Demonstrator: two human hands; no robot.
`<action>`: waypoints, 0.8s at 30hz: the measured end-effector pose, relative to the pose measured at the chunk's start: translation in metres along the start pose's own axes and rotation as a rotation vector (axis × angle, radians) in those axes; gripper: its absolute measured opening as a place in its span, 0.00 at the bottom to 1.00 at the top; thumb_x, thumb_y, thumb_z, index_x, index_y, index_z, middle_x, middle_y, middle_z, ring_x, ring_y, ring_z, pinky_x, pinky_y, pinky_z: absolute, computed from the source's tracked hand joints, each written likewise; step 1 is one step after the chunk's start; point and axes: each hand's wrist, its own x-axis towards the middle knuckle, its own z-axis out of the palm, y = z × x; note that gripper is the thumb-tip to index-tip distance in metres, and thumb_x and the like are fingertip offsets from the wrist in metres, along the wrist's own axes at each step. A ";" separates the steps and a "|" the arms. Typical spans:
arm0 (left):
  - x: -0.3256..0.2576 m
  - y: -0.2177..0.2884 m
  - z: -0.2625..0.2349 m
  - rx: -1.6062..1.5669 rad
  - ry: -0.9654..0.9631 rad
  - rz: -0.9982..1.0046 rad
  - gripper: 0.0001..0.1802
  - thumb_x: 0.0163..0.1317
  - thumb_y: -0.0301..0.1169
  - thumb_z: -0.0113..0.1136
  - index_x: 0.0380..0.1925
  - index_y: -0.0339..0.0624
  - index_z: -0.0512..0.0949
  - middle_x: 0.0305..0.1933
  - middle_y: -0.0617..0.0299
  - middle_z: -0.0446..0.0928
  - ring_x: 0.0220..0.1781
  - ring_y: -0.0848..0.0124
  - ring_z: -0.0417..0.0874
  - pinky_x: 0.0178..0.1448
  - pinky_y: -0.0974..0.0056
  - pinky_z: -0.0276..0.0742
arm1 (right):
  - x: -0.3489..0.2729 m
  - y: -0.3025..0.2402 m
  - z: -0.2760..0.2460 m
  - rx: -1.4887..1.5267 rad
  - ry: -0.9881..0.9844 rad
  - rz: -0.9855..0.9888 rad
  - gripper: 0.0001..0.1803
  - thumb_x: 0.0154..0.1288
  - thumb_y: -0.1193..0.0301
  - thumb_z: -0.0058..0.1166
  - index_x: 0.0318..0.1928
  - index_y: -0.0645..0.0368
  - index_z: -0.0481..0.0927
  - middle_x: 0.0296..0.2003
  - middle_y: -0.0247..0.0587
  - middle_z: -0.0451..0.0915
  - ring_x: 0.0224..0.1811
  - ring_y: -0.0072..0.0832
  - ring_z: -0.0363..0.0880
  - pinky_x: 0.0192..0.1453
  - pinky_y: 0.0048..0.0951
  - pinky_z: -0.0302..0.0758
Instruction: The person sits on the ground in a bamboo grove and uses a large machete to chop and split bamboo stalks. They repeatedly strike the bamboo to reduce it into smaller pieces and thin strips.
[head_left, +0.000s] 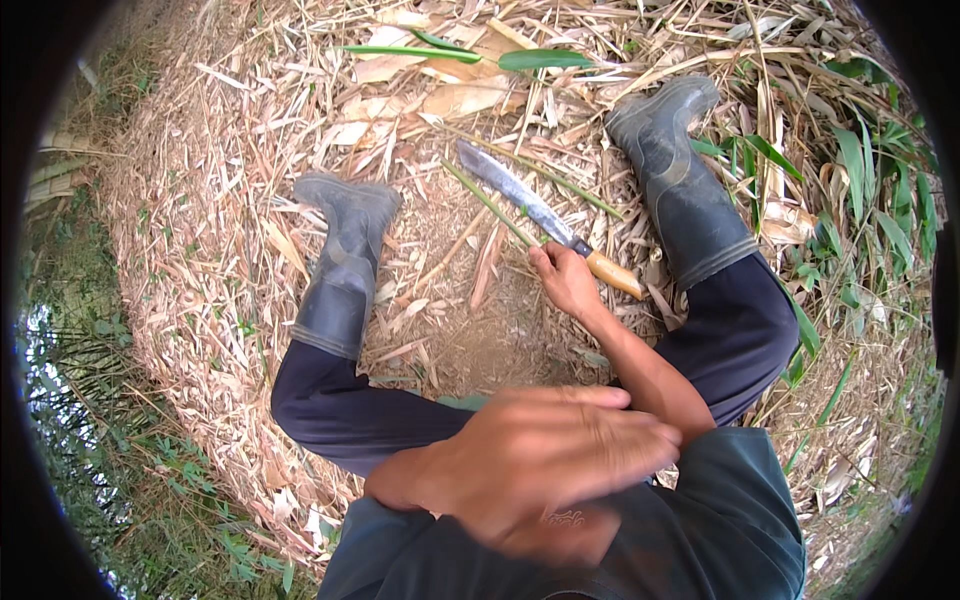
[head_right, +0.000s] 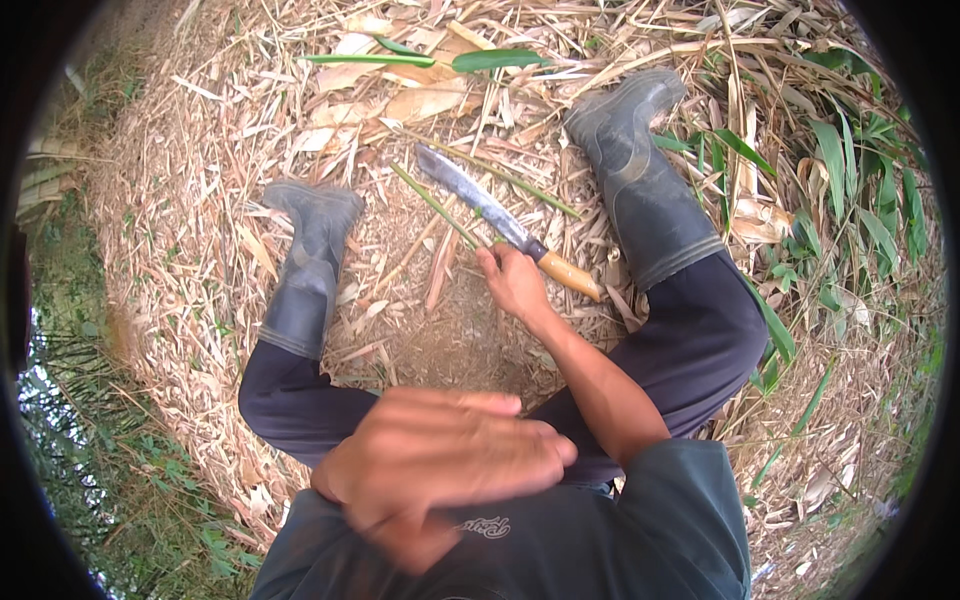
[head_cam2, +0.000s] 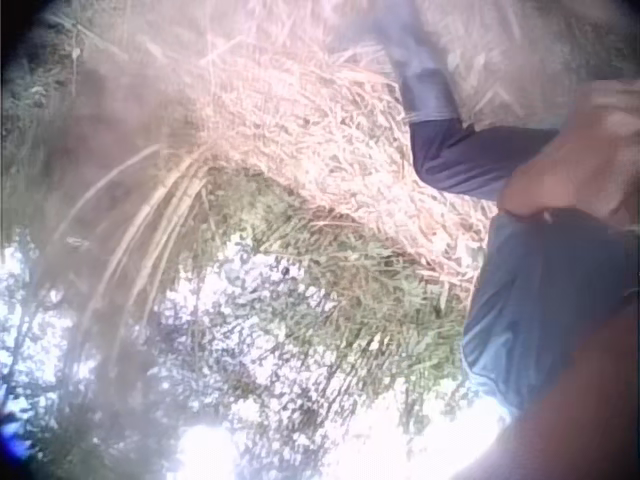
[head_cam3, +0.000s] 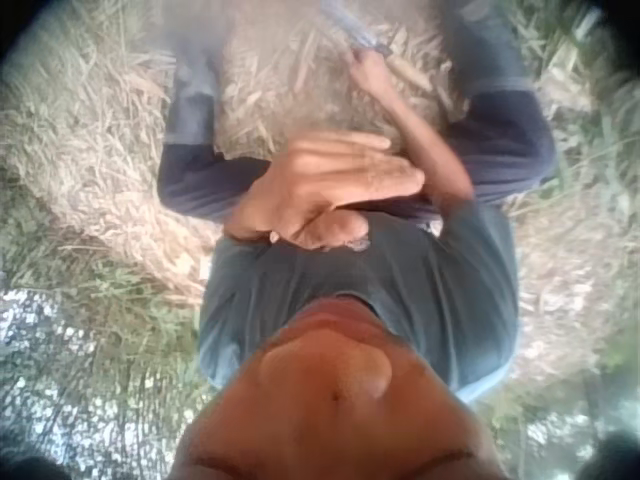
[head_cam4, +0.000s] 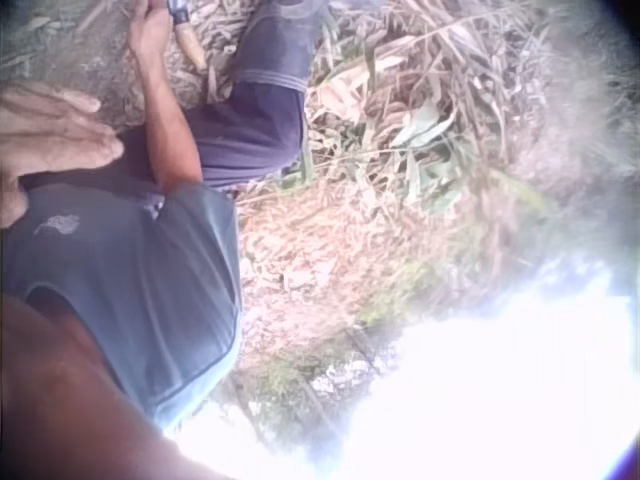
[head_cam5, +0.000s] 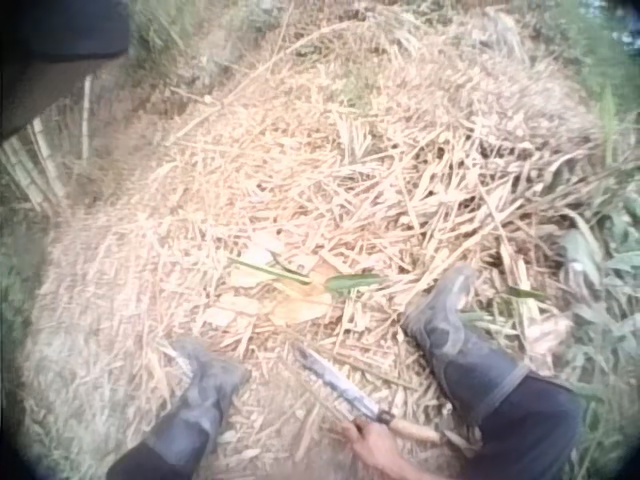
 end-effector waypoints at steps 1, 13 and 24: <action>0.014 -0.003 -0.016 0.484 0.056 -0.147 0.22 0.68 0.38 0.62 0.56 0.35 0.77 0.39 0.53 0.86 0.43 0.62 0.89 0.45 0.57 0.84 | 0.002 -0.003 -0.006 0.018 0.025 -0.004 0.27 0.75 0.48 0.47 0.42 0.62 0.82 0.24 0.57 0.81 0.33 0.52 0.84 0.44 0.52 0.75; -0.044 -0.119 -0.118 -0.207 1.481 0.030 0.28 0.76 0.33 0.55 0.71 0.34 0.65 0.70 0.44 0.71 0.66 0.59 0.79 0.63 0.60 0.79 | -0.030 -0.045 -0.006 0.421 -0.265 -0.200 0.23 0.78 0.55 0.49 0.31 0.61 0.77 0.20 0.28 0.69 0.24 0.19 0.65 0.30 0.27 0.64; -0.043 -0.100 -0.093 -0.133 1.445 0.216 0.20 0.74 0.28 0.59 0.62 0.32 0.75 0.51 0.48 0.85 0.51 0.67 0.87 0.47 0.69 0.85 | -0.040 -0.035 0.009 0.510 -0.481 -0.217 0.26 0.79 0.50 0.44 0.31 0.58 0.78 0.18 0.26 0.66 0.19 0.15 0.60 0.24 0.22 0.57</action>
